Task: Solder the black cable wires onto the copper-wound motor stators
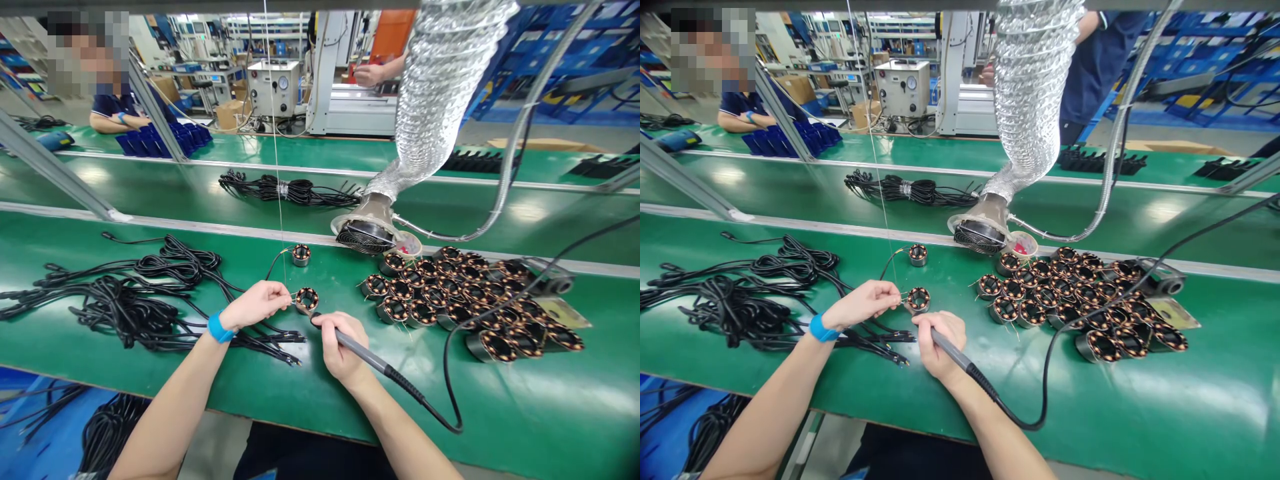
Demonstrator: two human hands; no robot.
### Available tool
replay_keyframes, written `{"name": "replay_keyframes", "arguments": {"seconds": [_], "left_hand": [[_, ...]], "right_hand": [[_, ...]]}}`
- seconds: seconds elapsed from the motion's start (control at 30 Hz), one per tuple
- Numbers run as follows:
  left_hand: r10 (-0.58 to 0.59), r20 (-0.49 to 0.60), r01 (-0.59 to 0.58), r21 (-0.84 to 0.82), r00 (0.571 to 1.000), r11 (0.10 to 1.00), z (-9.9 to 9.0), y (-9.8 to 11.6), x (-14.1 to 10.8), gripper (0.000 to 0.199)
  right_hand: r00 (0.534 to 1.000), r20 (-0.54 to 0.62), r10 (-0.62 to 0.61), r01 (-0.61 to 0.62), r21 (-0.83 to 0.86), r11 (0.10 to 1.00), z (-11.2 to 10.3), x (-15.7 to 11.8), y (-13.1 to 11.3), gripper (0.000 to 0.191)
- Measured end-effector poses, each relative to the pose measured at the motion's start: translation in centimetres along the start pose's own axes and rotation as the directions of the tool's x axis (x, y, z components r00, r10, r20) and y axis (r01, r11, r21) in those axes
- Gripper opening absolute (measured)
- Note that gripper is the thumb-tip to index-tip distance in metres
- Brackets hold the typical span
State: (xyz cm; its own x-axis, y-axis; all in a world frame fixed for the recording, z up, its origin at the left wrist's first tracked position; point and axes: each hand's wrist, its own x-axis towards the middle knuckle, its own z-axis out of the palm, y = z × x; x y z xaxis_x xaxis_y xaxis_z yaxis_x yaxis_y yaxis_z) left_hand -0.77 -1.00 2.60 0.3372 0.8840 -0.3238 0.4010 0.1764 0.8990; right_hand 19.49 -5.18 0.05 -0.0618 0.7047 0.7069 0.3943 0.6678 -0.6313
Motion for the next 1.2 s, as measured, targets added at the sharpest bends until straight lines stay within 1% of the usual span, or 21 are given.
{"name": "replay_keyframes", "arguments": {"seconds": [0.13,0.37,0.57,0.77,0.93,1.2], "left_hand": [[0.009,0.007,-0.009,0.006,1.000,1.000,0.0,-0.3,0.1,0.034],[0.019,0.006,-0.019,0.000,1.000,1.000,-0.1,-0.7,0.3,0.033],[0.023,0.002,-0.023,-0.003,1.000,1.000,0.0,-0.7,0.2,0.032],[0.021,-0.006,-0.021,0.007,1.000,1.000,0.1,-0.6,0.2,0.032],[0.025,-0.008,-0.025,0.000,1.000,1.000,0.1,-0.7,0.3,0.031],[0.019,0.011,-0.019,-0.008,1.000,1.000,0.1,-0.2,0.1,0.029]], "right_hand": [[1.000,0.028,-0.001,0.002,-0.012,1.000,0.2,-0.1,0.2,0.022],[0.999,0.032,-0.041,0.040,0.013,0.999,0.3,0.0,0.2,0.021],[1.000,0.004,0.026,-0.026,0.006,1.000,0.2,-0.2,0.2,0.022],[0.996,-0.071,0.063,-0.064,-0.007,0.998,0.1,-0.8,0.8,0.021],[0.994,-0.080,0.071,-0.071,0.008,0.997,0.1,-0.8,0.9,0.021],[0.993,-0.085,0.083,-0.083,0.000,0.997,0.1,-0.7,1.1,0.021]]}}
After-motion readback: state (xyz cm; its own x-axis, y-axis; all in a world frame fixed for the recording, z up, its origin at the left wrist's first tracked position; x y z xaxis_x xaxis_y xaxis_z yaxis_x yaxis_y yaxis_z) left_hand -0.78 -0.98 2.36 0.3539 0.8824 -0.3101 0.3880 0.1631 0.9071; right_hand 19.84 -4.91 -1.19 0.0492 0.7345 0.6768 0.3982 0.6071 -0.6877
